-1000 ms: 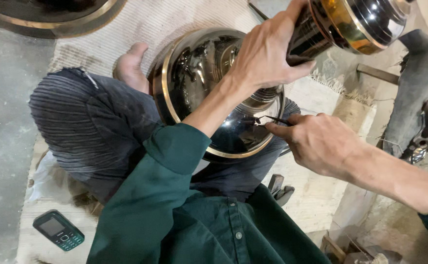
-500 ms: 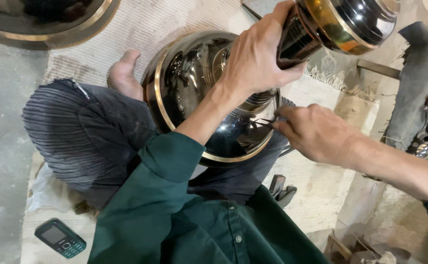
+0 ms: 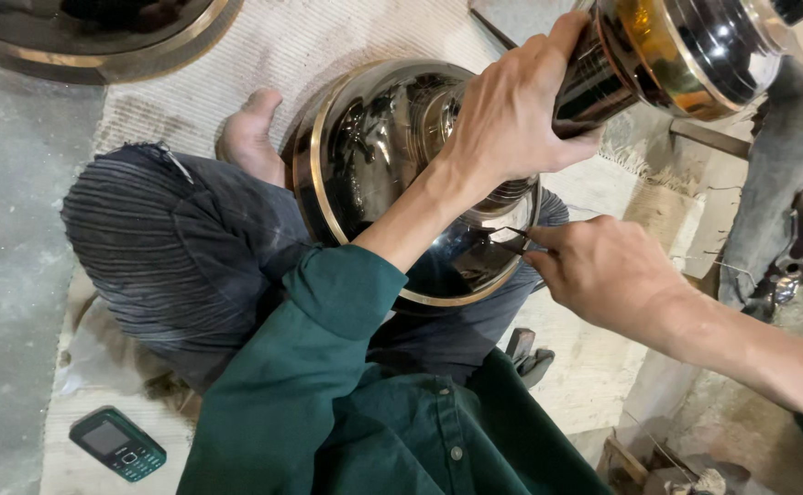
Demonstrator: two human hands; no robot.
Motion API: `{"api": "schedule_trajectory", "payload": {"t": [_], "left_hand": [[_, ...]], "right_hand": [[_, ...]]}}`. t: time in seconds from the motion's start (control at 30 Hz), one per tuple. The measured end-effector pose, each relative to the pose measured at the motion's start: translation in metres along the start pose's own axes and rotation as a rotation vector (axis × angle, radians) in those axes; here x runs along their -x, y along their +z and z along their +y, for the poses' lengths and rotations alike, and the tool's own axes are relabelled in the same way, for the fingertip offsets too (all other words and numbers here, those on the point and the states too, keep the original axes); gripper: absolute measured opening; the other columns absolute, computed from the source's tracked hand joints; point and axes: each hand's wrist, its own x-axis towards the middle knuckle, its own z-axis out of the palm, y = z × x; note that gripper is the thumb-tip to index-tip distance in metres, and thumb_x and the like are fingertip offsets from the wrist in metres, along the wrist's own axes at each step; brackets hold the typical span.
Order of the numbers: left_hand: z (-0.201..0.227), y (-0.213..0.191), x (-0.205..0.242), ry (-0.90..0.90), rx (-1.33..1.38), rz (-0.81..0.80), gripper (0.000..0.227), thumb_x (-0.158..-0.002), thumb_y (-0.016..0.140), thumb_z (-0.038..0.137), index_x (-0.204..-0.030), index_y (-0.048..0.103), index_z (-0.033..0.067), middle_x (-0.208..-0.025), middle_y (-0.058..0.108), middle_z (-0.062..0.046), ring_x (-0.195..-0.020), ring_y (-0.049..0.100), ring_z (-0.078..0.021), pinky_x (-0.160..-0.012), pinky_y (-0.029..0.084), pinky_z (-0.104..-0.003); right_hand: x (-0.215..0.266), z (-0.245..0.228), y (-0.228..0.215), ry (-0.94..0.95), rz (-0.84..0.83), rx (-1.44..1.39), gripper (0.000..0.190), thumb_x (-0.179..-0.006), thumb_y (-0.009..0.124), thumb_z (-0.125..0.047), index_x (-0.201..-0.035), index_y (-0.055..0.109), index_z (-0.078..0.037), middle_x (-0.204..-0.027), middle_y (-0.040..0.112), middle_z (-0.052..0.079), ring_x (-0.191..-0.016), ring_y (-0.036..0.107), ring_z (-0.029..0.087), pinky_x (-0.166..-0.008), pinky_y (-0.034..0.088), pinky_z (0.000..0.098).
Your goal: The person sits cross-legged on the floor and uses a small metal tool to scrape or polish the surface of a large, shiny metal vessel. The person holds the vessel steady with one hand while working on its surface with the tool in the other hand.
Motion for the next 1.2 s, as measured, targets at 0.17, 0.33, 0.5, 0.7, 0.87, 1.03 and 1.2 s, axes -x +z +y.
{"api": "schedule_trajectory", "payload": {"t": [0.17, 0.33, 0.5, 0.7, 0.87, 1.03, 1.2], "left_hand": [[0.0, -0.003, -0.001, -0.048, -0.012, -0.078, 0.097, -0.07, 0.091, 0.038, -0.144, 0.037, 0.0079, -0.094, 0.068, -0.013, -0.076, 0.072, -0.0273, -0.07, 0.063, -0.038], [0.0, -0.005, -0.001, -0.037, -0.01, -0.095, 0.094, -0.071, 0.09, 0.035, -0.144, 0.038, 0.0055, -0.094, 0.068, -0.012, -0.075, 0.073, -0.0271, -0.073, 0.063, -0.037], [0.004, -0.012, -0.004, 0.039, 0.055, -0.088, 0.084, -0.072, 0.09, 0.032, -0.136, 0.043, 0.0045, -0.1, 0.071, -0.013, -0.082, 0.075, -0.0269, -0.08, 0.062, -0.037], [0.014, -0.025, -0.008, 0.052, 0.168, -0.17, 0.057, -0.08, 0.089, 0.024, -0.124, 0.057, 0.0073, -0.103, 0.075, -0.009, -0.093, 0.078, -0.0235, -0.09, 0.064, -0.034], [0.02, -0.028, -0.013, 0.004, 0.16, -0.228, 0.055, -0.084, 0.092, 0.023, -0.125, 0.058, 0.0064, -0.107, 0.076, -0.009, -0.095, 0.08, -0.0207, -0.091, 0.065, -0.031], [0.024, -0.028, -0.012, -0.024, 0.204, -0.234, 0.051, -0.083, 0.089, 0.017, -0.12, 0.057, 0.004, -0.104, 0.075, -0.011, -0.093, 0.079, -0.0214, -0.088, 0.064, -0.033], [0.021, -0.027, -0.009, -0.071, 0.151, -0.266, 0.054, -0.087, 0.094, 0.019, -0.125, 0.059, 0.0051, -0.108, 0.079, -0.008, -0.093, 0.082, -0.0179, -0.087, 0.066, -0.029]], "right_hand": [[-0.005, 0.02, 0.006, -0.069, 0.025, 0.047, 0.038, -0.095, 0.067, -0.035, -0.129, 0.07, -0.017, -0.067, 0.074, 0.016, -0.052, 0.069, 0.027, -0.06, 0.059, 0.0401], [-0.019, 0.052, 0.017, -0.315, 0.132, 0.059, 0.043, -0.087, 0.073, -0.032, -0.127, 0.072, -0.019, -0.089, 0.076, 0.013, -0.048, 0.067, 0.028, -0.049, 0.057, 0.041], [-0.039, 0.076, 0.018, -0.257, -0.228, 0.496, 0.062, -0.106, 0.043, -0.007, -0.162, 0.035, -0.032, -0.094, 0.078, 0.007, -0.056, 0.07, 0.015, -0.05, 0.058, 0.0307], [-0.055, 0.087, 0.011, -0.59, -0.094, 0.703, 0.054, -0.103, 0.044, -0.009, -0.155, 0.038, -0.02, -0.126, 0.061, 0.024, -0.057, 0.068, 0.017, -0.044, 0.057, 0.0332], [-0.065, 0.086, 0.004, -0.691, -0.101, 0.858, 0.048, -0.111, 0.038, -0.014, -0.158, 0.037, -0.01, -0.087, 0.075, 0.015, -0.057, 0.067, 0.019, -0.046, 0.053, 0.0317], [-0.071, 0.086, 0.003, -0.917, 0.059, 0.935, 0.044, -0.103, 0.043, -0.019, -0.146, 0.043, -0.008, -0.094, 0.061, 0.015, -0.056, 0.065, 0.019, -0.039, 0.055, 0.0299], [-0.08, 0.086, 0.001, -0.957, 0.089, 1.081, 0.032, -0.114, 0.037, -0.016, -0.104, 0.063, 0.0, -0.074, 0.057, 0.008, -0.05, 0.058, 0.013, -0.043, 0.049, 0.0284]]}}
